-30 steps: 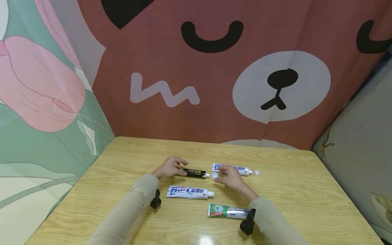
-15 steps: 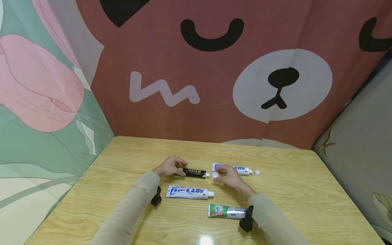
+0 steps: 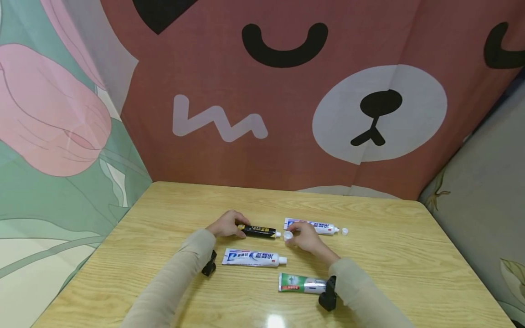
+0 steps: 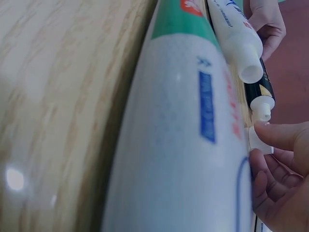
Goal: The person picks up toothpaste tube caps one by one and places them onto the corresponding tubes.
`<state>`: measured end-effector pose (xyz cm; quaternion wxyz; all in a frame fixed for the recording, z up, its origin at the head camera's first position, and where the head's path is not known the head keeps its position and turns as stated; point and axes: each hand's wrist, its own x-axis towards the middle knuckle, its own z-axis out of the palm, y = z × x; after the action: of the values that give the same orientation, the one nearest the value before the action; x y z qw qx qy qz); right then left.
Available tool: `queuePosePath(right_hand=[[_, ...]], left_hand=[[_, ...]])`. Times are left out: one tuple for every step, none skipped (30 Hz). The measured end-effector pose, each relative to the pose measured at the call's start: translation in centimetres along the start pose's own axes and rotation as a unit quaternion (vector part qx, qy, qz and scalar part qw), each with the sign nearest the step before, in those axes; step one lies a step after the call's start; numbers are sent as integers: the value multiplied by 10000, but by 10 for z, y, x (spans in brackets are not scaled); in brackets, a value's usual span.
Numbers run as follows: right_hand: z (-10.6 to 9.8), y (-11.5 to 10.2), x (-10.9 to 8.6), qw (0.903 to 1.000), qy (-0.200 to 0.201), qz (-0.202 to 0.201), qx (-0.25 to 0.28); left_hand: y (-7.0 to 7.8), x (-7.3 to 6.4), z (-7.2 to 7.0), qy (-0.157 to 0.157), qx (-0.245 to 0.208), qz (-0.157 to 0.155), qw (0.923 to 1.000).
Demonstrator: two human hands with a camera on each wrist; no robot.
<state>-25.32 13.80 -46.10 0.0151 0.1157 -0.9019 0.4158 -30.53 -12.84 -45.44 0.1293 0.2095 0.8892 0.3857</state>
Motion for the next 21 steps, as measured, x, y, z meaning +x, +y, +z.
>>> queuePosePath(right_hand=[[0,0,0,10000,-6,35,-15],[0,-1,0,10000,-8,62,-22],[0,-1,0,10000,-13,91,-22],[0,-1,0,9999,-6,100,-37],[1,-1,0,9999,-10,134,-28],[0,-1,0,9999,-16,169,-13],[0,-1,0,9998,-16,203,-1],[0,-1,0,9998,-13,203,-3],[0,-1,0,9998,-17,210,5],[0,-1,0,9998,-19,212,10],[-1,-1,0,9997,-32,239,34],[-1,-1,0,9996,-43,261,52],[-1,-1,0,9996,-48,253,60],[-1,-1,0,9996,-53,255,80],[-1,-1,0,9996,-61,265,103],[-1,-1,-1,9996,-65,263,119],[-2,-1,-1,9995,-73,261,143],[-1,-1,-1,9995,-74,260,152],[-2,-1,-1,9995,-69,268,166],[-2,-1,-1,9994,-64,281,177],[-2,-1,0,9994,-62,294,178]], left_hand=[[0,0,0,-3,-16,-30,10000],[0,0,0,-13,-25,-32,10000],[1,0,0,-33,-52,-49,10000],[1,0,0,-46,-87,-63,9999],[1,0,0,-66,-124,-80,9999],[1,0,0,-78,-169,-85,9998],[1,0,0,-90,-205,-81,9997],[1,1,0,-94,-226,-70,9997],[0,1,0,-103,-256,-66,9996],[0,1,0,-109,-293,-37,9995],[-1,0,0,-127,-335,-19,9994],[-1,0,0,-133,-384,11,9992],[-1,0,0,-140,-413,52,9990],[-2,-1,0,-150,-445,109,9988],[-2,-1,0,-159,-479,162,9986],[-2,-1,0,-158,-501,215,9984],[-3,-2,0,-158,-516,261,9982],[-3,-2,-1,-155,-528,311,9980],[-3,-3,-1,-158,-548,340,9978],[-3,-3,-1,-161,-565,354,9976],[-2,-4,-1,-161,-573,357,9976]])
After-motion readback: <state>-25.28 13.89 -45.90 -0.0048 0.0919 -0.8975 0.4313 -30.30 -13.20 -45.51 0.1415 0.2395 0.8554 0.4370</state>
